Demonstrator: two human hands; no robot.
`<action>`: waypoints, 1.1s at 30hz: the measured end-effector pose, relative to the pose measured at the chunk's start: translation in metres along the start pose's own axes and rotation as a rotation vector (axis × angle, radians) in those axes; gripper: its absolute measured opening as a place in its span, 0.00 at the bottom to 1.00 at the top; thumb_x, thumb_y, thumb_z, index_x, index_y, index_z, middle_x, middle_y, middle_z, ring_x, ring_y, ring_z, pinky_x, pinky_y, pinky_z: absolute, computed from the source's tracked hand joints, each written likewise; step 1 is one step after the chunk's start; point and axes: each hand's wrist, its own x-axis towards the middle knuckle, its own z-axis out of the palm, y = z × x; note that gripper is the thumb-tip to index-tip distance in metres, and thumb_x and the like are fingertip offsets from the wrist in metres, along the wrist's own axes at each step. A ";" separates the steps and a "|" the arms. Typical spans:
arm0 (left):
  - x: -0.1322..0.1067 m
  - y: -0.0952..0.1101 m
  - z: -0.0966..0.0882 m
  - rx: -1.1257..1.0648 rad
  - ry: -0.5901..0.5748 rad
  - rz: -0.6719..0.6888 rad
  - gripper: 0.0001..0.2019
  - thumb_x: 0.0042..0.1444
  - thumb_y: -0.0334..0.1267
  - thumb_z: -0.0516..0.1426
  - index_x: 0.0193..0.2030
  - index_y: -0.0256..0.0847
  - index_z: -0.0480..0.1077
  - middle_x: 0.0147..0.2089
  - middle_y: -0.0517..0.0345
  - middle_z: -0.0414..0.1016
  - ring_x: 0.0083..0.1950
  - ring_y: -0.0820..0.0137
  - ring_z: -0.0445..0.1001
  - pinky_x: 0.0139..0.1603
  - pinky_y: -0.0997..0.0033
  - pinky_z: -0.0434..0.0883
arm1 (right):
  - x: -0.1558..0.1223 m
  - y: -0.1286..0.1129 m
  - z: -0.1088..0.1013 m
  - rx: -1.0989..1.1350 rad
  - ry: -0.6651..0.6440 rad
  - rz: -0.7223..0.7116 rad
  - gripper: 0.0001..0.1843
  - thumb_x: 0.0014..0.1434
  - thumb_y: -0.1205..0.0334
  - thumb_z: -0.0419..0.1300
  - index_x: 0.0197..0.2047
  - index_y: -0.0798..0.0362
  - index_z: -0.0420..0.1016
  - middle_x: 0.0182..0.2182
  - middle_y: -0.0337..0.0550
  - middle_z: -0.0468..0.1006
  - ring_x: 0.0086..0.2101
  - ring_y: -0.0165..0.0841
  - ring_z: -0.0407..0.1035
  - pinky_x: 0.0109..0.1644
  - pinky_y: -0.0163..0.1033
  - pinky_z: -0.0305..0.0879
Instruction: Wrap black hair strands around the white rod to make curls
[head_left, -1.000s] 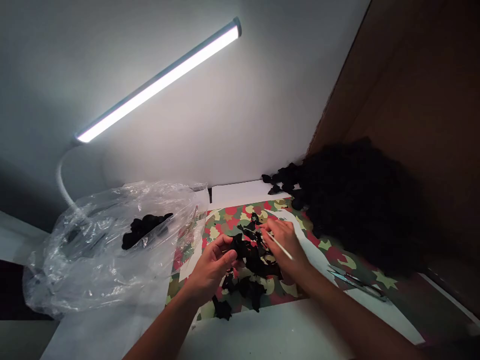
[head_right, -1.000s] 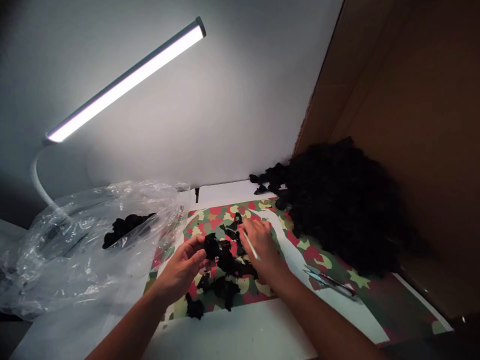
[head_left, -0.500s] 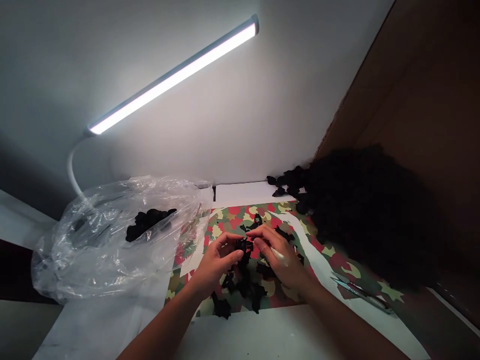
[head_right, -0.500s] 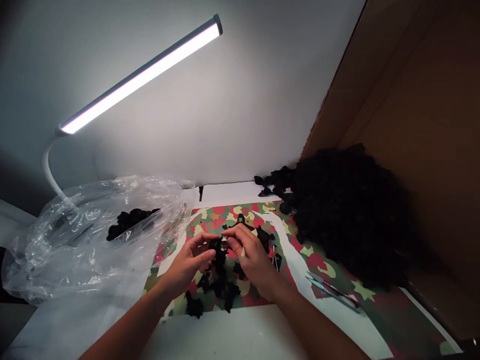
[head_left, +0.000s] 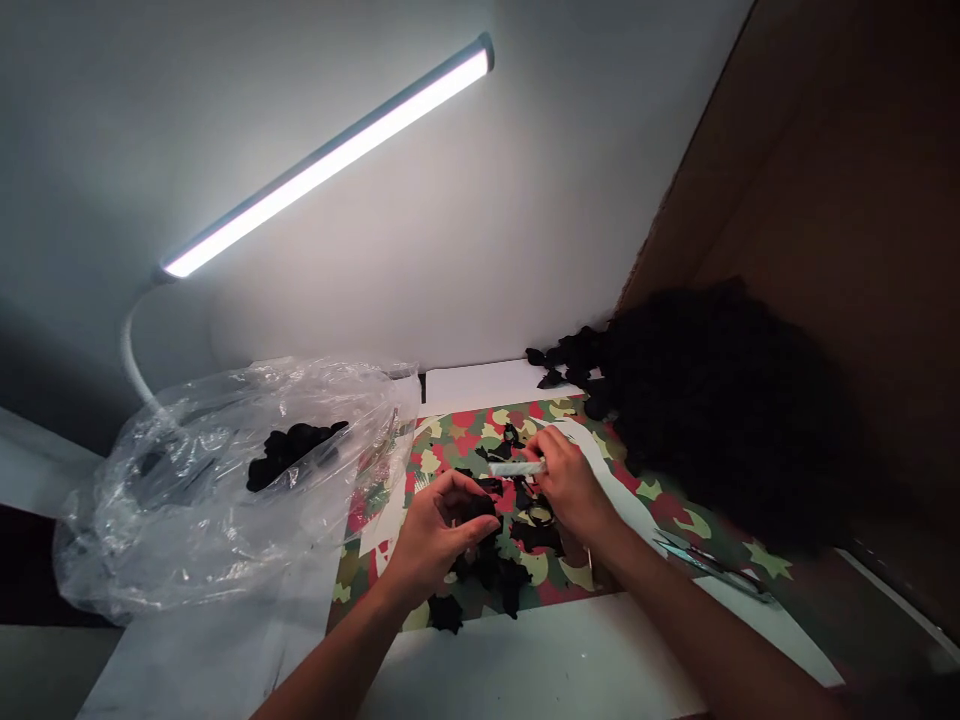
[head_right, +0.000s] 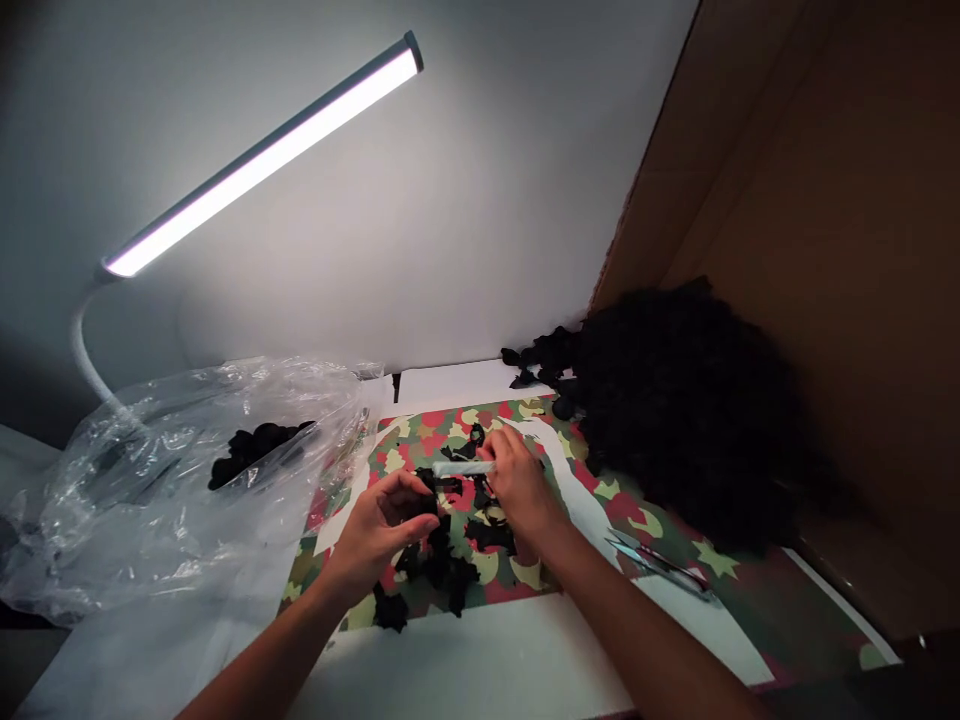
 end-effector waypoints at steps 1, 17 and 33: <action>0.000 0.001 -0.001 -0.014 -0.009 -0.002 0.15 0.49 0.39 0.70 0.40 0.39 0.72 0.38 0.56 0.78 0.35 0.70 0.74 0.33 0.73 0.69 | 0.003 0.006 -0.004 0.003 -0.024 0.014 0.11 0.65 0.65 0.52 0.30 0.50 0.65 0.33 0.43 0.71 0.34 0.37 0.66 0.39 0.41 0.63; 0.005 -0.002 -0.005 -0.042 0.085 0.078 0.24 0.49 0.35 0.69 0.54 0.46 0.72 0.42 0.60 0.76 0.34 0.71 0.76 0.30 0.74 0.72 | -0.020 -0.042 0.002 0.472 -0.307 0.013 0.07 0.58 0.61 0.67 0.42 0.48 0.82 0.43 0.41 0.71 0.38 0.33 0.70 0.40 0.36 0.67; 0.005 -0.001 -0.001 0.316 0.209 0.210 0.10 0.48 0.29 0.65 0.38 0.41 0.74 0.36 0.59 0.80 0.39 0.66 0.78 0.43 0.68 0.72 | -0.019 -0.044 0.007 0.148 -0.281 0.030 0.10 0.59 0.75 0.54 0.34 0.51 0.72 0.30 0.38 0.77 0.31 0.33 0.70 0.35 0.36 0.61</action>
